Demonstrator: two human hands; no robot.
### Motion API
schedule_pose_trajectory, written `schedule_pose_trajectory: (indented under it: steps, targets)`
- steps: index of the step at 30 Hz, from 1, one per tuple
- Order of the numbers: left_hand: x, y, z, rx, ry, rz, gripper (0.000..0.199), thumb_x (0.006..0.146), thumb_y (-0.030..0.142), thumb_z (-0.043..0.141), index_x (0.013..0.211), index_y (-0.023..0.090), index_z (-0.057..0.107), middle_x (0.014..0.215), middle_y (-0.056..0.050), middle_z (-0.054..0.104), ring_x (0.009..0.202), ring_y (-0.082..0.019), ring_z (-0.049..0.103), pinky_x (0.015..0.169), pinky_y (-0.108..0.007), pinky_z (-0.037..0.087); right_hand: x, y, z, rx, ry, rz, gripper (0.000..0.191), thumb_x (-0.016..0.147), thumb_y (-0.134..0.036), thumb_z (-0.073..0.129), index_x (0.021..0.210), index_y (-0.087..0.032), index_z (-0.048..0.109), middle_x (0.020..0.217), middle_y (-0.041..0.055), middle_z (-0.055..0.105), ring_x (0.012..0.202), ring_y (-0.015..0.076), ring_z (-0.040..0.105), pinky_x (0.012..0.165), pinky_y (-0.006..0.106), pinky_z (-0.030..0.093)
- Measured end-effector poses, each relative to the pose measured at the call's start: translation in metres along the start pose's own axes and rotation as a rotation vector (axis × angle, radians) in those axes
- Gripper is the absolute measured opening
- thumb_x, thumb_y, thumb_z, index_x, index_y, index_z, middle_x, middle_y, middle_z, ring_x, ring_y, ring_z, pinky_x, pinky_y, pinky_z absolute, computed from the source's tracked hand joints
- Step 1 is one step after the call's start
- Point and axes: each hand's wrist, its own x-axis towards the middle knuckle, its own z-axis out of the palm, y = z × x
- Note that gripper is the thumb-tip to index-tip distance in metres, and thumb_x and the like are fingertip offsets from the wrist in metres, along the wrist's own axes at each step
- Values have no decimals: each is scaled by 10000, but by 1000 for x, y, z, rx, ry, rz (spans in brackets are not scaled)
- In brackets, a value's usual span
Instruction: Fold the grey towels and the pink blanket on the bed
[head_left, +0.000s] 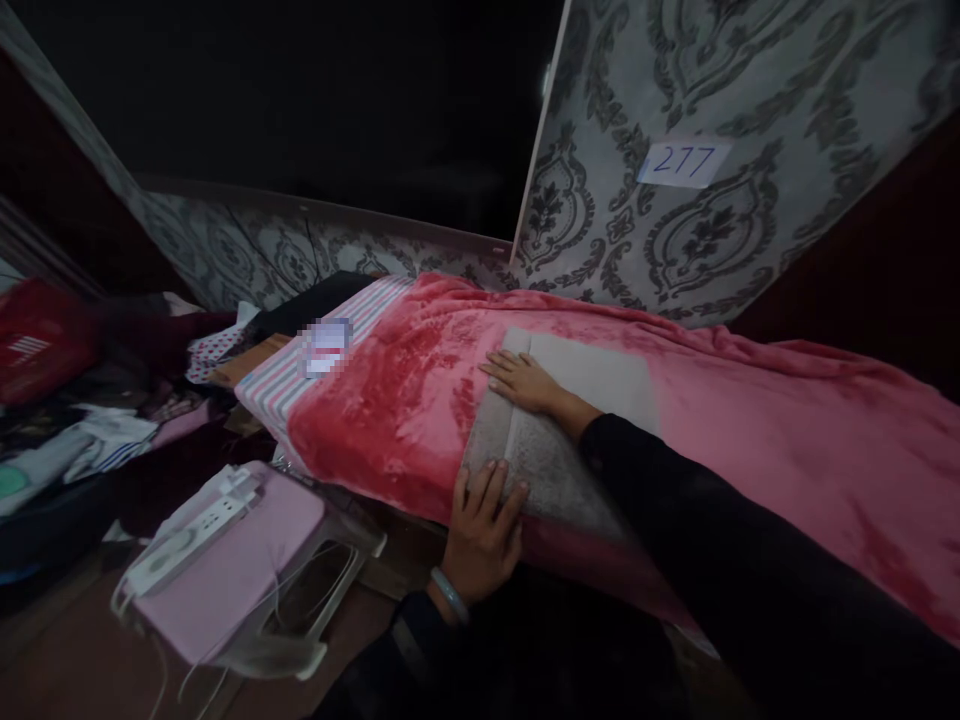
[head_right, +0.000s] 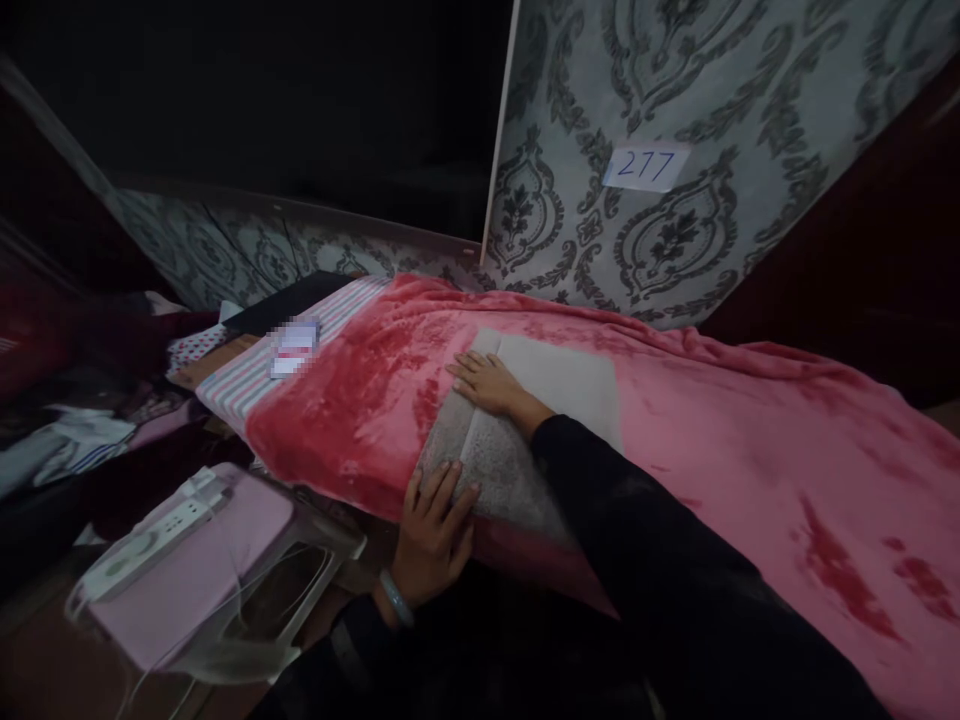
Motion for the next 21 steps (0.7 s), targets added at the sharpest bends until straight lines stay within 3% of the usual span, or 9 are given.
schedule_pose_trajectory:
  steps: [5, 9, 11, 15, 18, 21]
  targets:
    - [0, -3, 2, 26, 4, 3, 501, 864, 179, 607, 1365, 200, 597, 1509, -143, 545, 1461, -289, 426, 1221, -574, 287, 12, 7, -9, 46, 34, 202, 609, 1067, -494, 217, 1624, -260, 299, 1680, 73, 229, 1552, 281, 183, 1231, 540, 215]
    - [1, -6, 0, 48, -9, 30, 535, 863, 153, 599, 1395, 198, 572, 1509, -149, 543, 1453, -301, 436, 1200, -578, 313, -18, 15, -11, 118, 97, 316, 645, 1048, -533, 268, 1625, -247, 299, 1692, 88, 179, 1556, 311, 152, 1225, 547, 248]
    - [2, -7, -1, 50, -24, 38, 547, 860, 148, 599, 1404, 195, 563, 1507, -157, 543, 1447, -310, 443, 1192, -588, 318, -60, 24, -4, 155, 201, 350, 667, 1024, -557, 326, 1603, -229, 358, 1680, 110, 219, 1551, 344, 162, 1221, 584, 248]
    - [9, -5, -8, 34, -79, 34, 507, 884, 189, 595, 1390, 181, 569, 1504, -176, 540, 1431, -332, 455, 1175, -602, 324, -178, 36, 23, 409, 533, 550, 675, 980, -527, 406, 1584, -226, 380, 1624, 133, 361, 1509, 337, 304, 1202, 596, 306]
    - [19, 2, -15, 26, -102, -7, 446, 901, 278, 611, 1334, 174, 600, 1495, -179, 546, 1423, -350, 454, 1171, -610, 318, -254, 22, 42, 775, 711, 786, 683, 972, -493, 399, 1601, -244, 305, 1569, 155, 441, 1408, 315, 476, 1121, 573, 439]
    - [32, 16, -21, 52, -119, -41, 457, 885, 356, 640, 1300, 169, 609, 1528, -181, 510, 1449, -384, 405, 1192, -652, 247, -289, -7, 52, 1145, 764, 785, 711, 961, -497, 436, 1608, -276, 240, 1531, 145, 496, 1313, 287, 578, 1064, 541, 506]
